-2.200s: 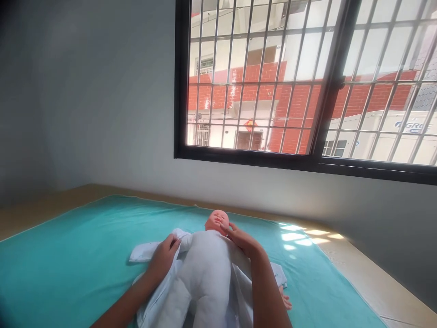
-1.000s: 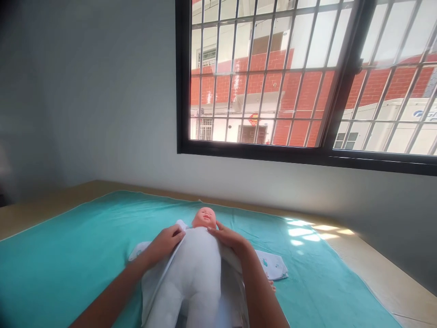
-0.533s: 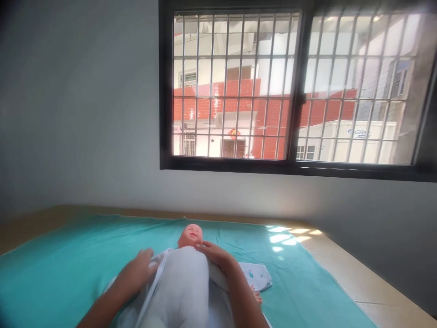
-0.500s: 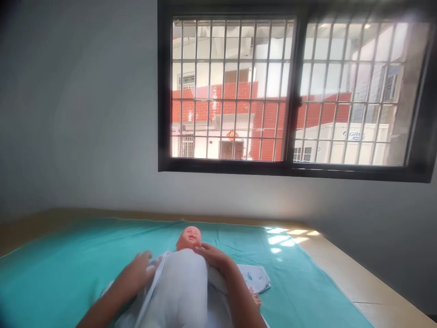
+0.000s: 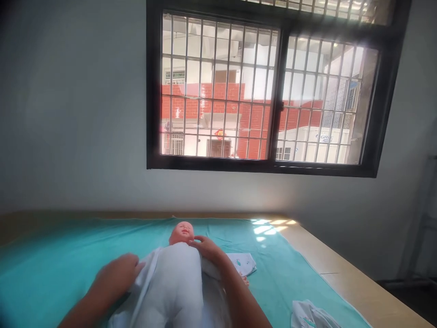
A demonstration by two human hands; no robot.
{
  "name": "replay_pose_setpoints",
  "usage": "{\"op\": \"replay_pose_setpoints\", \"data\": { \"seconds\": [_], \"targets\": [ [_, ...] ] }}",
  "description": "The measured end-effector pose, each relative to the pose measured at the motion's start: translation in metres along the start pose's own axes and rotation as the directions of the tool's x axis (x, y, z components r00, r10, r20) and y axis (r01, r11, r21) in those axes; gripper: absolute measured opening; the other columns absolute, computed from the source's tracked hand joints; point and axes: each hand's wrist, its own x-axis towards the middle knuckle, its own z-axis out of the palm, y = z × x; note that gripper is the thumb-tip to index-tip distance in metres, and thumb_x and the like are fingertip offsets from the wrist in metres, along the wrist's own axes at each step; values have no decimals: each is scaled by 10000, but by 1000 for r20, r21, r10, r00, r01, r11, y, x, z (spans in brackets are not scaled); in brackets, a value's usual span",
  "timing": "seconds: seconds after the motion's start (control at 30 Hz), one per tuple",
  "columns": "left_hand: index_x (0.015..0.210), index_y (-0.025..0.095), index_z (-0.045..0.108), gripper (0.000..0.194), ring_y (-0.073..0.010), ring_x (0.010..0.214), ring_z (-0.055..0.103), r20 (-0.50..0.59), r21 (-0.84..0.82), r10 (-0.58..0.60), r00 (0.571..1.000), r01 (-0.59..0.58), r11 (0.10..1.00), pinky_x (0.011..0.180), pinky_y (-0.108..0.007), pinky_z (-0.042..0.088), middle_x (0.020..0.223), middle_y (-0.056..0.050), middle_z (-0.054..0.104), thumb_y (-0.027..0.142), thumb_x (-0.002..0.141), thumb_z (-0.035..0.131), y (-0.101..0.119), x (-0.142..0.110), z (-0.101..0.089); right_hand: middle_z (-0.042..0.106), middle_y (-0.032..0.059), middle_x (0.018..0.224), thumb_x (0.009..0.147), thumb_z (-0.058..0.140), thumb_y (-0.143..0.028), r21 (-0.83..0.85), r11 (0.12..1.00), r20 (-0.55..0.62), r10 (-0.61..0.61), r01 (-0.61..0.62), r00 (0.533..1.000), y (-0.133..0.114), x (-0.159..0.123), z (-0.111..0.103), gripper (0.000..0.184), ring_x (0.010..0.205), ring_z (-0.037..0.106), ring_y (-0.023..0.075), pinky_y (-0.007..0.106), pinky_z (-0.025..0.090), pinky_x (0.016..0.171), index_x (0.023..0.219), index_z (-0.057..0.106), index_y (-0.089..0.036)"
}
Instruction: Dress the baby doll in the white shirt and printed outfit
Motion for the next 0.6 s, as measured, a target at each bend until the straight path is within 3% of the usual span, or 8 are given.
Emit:
{"op": "replay_pose_setpoints", "data": {
  "seconds": [0.13,0.27,0.4,0.5,0.6],
  "targets": [
    [816,205,603,320,-239,812,632,-45,-221,144,988,-151,963,672,-341,418,907,-74,673,348,923,338,34,-16,-10,669,63,1229,803,632,-456,-139,990,-88,9,-21,996,19,-24,-21,476,1114,599,262,350,425,951,1225,657,-238],
    [950,227,614,214,-224,985,587,-151,-312,324,934,-356,881,830,-347,433,1040,-45,649,319,904,426,80,-38,-11,735,83,1003,799,566,-290,-234,970,-226,14,-68,974,47,-65,-54,322,902,654,243,334,460,802,1059,727,-190],
    [1016,242,631,195,-235,1052,569,-103,-182,493,864,-503,845,942,-397,426,1104,-35,638,267,854,526,127,-37,-2,723,86,841,736,548,-163,-267,960,-389,-26,-86,921,70,-84,-69,206,828,637,221,315,438,781,828,732,-161],
    [1057,185,618,240,-277,1032,591,-4,24,593,805,-592,805,876,-419,478,1120,-96,640,258,838,555,165,-17,9,669,27,634,721,541,-138,-200,976,-371,11,-92,928,78,-80,-73,172,610,616,160,258,445,620,782,698,-172],
    [1049,170,628,287,-310,979,626,107,88,667,737,-675,732,786,-421,509,1082,-129,662,361,844,569,201,6,24,618,3,549,745,518,-147,-116,988,-334,58,-102,941,80,-74,-74,149,496,573,131,219,408,485,785,661,-164]
  ]
}}
